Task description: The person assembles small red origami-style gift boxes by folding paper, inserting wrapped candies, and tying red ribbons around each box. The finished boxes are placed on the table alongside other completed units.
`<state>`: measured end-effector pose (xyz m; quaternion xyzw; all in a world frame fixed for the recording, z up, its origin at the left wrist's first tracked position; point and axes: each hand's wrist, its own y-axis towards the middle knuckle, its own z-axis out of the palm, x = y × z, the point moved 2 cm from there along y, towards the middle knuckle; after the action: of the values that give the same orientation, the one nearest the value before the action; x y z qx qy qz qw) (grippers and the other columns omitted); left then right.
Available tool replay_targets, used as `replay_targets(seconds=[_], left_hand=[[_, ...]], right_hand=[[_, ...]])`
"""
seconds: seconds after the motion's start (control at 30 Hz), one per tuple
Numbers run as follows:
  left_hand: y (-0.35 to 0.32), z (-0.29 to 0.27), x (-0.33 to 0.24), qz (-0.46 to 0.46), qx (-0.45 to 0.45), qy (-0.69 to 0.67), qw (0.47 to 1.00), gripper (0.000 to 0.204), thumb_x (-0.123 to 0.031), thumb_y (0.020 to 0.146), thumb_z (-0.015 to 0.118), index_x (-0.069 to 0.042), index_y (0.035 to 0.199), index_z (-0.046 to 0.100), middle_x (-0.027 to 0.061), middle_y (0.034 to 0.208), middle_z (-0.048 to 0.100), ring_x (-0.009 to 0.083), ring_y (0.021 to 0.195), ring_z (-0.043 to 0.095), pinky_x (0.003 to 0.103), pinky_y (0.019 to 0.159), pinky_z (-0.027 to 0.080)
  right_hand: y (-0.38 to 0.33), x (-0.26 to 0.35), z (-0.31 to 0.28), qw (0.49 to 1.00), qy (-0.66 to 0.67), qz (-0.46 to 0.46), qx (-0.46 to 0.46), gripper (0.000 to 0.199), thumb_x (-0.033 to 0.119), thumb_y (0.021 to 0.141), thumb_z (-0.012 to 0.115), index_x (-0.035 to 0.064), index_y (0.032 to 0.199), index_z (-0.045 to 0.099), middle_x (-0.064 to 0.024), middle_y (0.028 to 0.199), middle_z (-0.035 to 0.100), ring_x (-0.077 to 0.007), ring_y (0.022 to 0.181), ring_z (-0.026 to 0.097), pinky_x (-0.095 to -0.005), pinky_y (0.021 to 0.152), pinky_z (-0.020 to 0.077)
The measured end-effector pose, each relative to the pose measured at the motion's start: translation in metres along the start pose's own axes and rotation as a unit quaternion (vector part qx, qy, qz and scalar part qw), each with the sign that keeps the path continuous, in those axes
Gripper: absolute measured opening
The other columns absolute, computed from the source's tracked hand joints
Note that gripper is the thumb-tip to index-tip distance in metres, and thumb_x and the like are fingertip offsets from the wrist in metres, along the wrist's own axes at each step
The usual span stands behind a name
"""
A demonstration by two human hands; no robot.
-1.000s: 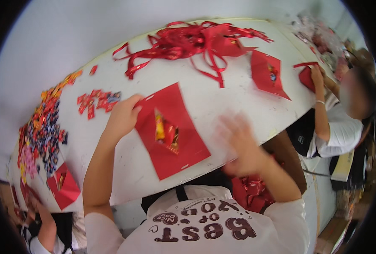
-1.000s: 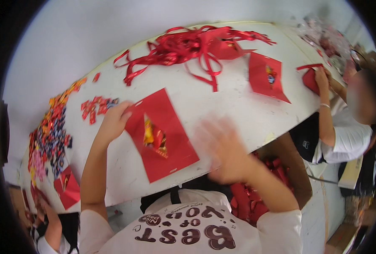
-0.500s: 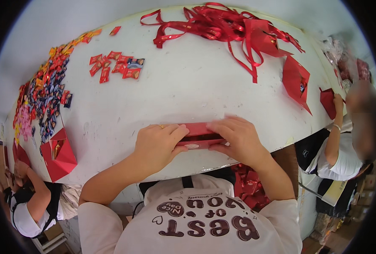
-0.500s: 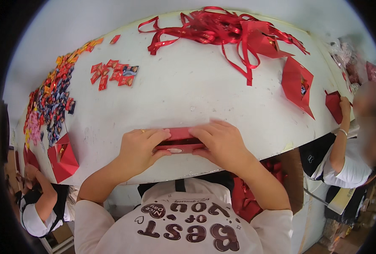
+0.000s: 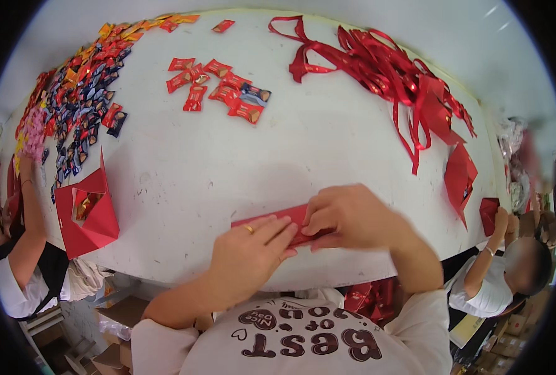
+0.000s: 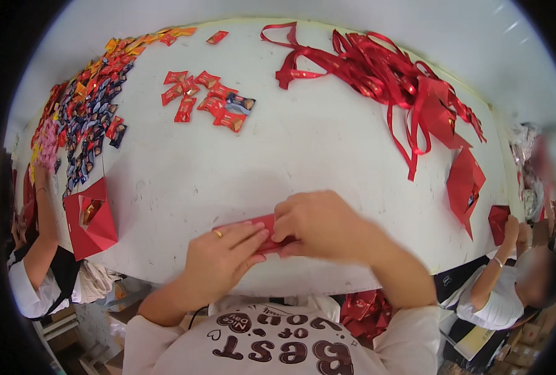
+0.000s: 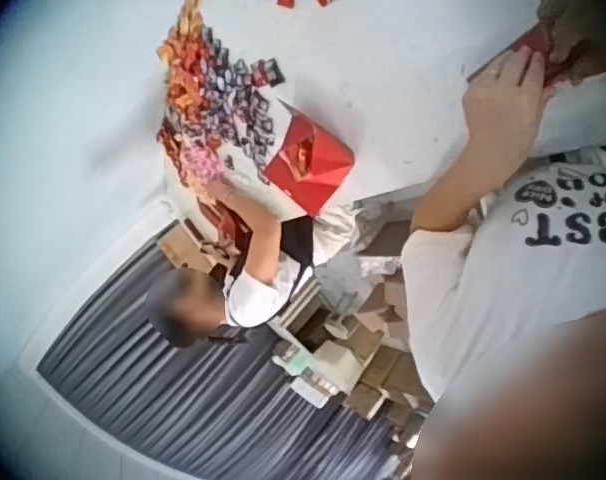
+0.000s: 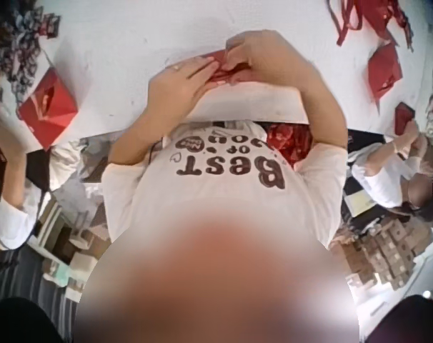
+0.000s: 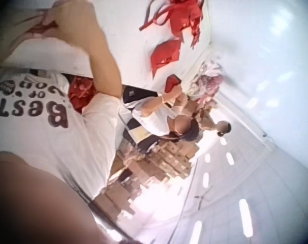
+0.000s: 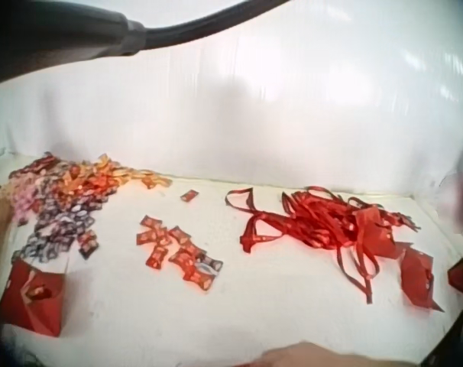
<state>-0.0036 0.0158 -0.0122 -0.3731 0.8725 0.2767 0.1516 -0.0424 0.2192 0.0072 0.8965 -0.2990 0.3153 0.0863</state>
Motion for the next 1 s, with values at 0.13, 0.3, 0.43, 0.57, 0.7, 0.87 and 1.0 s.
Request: replay_targets(seconds=[0.13, 0.3, 0.43, 0.57, 0.7, 0.87, 1.0], left_hand=[[-0.011, 0.012, 0.012, -0.029, 0.018, -0.043, 0.998, 0.032, -0.024, 0.073, 0.075, -0.008, 0.1, 0.07, 0.0042, 0.101, 0.07, 0.0208, 0.09, 0.068, 0.031, 0.071, 0.056], [-0.011, 0.001, 0.011, -0.045, 0.106, -0.07, 0.991, 0.055, -0.033, 0.074, 0.075, -0.005, 0.119, 0.061, 0.0121, 0.122, 0.061, 0.027, 0.108, 0.062, 0.035, 0.081, 0.054], [0.011, -0.032, 0.02, -0.099, 0.34, -0.195, 0.914, 0.09, -0.043, 0.08, 0.07, 0.005, 0.143, 0.027, 0.0243, 0.148, 0.029, 0.037, 0.137, 0.029, 0.041, 0.111, 0.026], [0.076, -0.043, 0.058, 0.035, 0.099, -0.152, 0.983, 0.089, -0.024, 0.08, 0.073, 0.003, 0.147, 0.02, 0.0196, 0.153, 0.021, 0.0284, 0.143, 0.02, 0.039, 0.114, 0.019], [0.131, 0.007, 0.03, 0.109, 0.26, -0.536, 0.796, 0.062, -0.019, 0.086, 0.067, -0.001, 0.137, 0.037, 0.0133, 0.135, 0.045, 0.0219, 0.122, 0.044, 0.037, 0.104, 0.035], [0.17, 0.012, 0.027, 0.062, 0.167, -0.309, 0.934, 0.019, -0.014, 0.095, 0.046, -0.001, 0.093, 0.06, 0.0004, 0.067, 0.052, 0.0083, 0.063, 0.048, 0.027, 0.061, 0.046], [0.166, 0.009, 0.106, -0.06, 0.101, -0.148, 0.982, 0.02, -0.015, 0.098, 0.044, -0.001, 0.091, 0.056, 0.0021, 0.068, 0.05, 0.01, 0.056, 0.047, 0.028, 0.054, 0.042]], right_hand=[[0.081, -0.111, -0.074, 0.94, -0.064, 0.129, -0.308, 0.017, 0.013, 0.084, 0.063, 0.0049, 0.097, 0.069, -0.014, 0.09, 0.068, -0.0277, 0.081, 0.064, -0.0353, 0.074, 0.0496], [0.114, -0.177, -0.078, 0.895, -0.27, 0.179, -0.307, 0.02, 0.012, 0.077, 0.07, 0.0053, 0.096, 0.069, -0.0128, 0.084, 0.066, -0.0314, 0.076, 0.062, -0.0411, 0.069, 0.0491], [0.05, -0.101, -0.04, 0.971, -0.021, 0.148, -0.188, 0.019, 0.006, 0.082, 0.06, 0.0059, 0.099, 0.07, -0.0081, 0.081, 0.068, -0.0206, 0.071, 0.065, -0.0325, 0.067, 0.0519], [0.004, -0.013, -0.026, 0.979, 0.121, 0.013, -0.165, 0.019, -0.004, 0.083, 0.059, 0.0025, 0.099, 0.067, -0.0066, 0.076, 0.065, -0.0132, 0.066, 0.065, -0.0264, 0.056, 0.052], [-0.005, 0.016, -0.058, 0.866, 0.325, 0.053, -0.377, 0.01, -0.002, 0.085, 0.062, -0.0011, 0.094, 0.066, -0.0062, 0.072, 0.065, -0.012, 0.062, 0.062, -0.0257, 0.055, 0.0505], [-0.1, 0.008, -0.19, 0.618, 0.578, -0.21, -0.489, 0.013, 0.0, 0.091, 0.043, -0.0051, 0.093, 0.055, -0.0012, 0.067, 0.041, -0.009, 0.052, 0.027, -0.0241, 0.049, 0.0262], [-0.278, -0.006, -0.267, 0.637, 0.301, -0.205, -0.679, 0.026, 0.001, 0.095, 0.04, -0.0122, 0.114, 0.05, -0.0027, 0.066, 0.037, -0.0091, 0.053, 0.029, -0.0217, 0.049, 0.0249]])
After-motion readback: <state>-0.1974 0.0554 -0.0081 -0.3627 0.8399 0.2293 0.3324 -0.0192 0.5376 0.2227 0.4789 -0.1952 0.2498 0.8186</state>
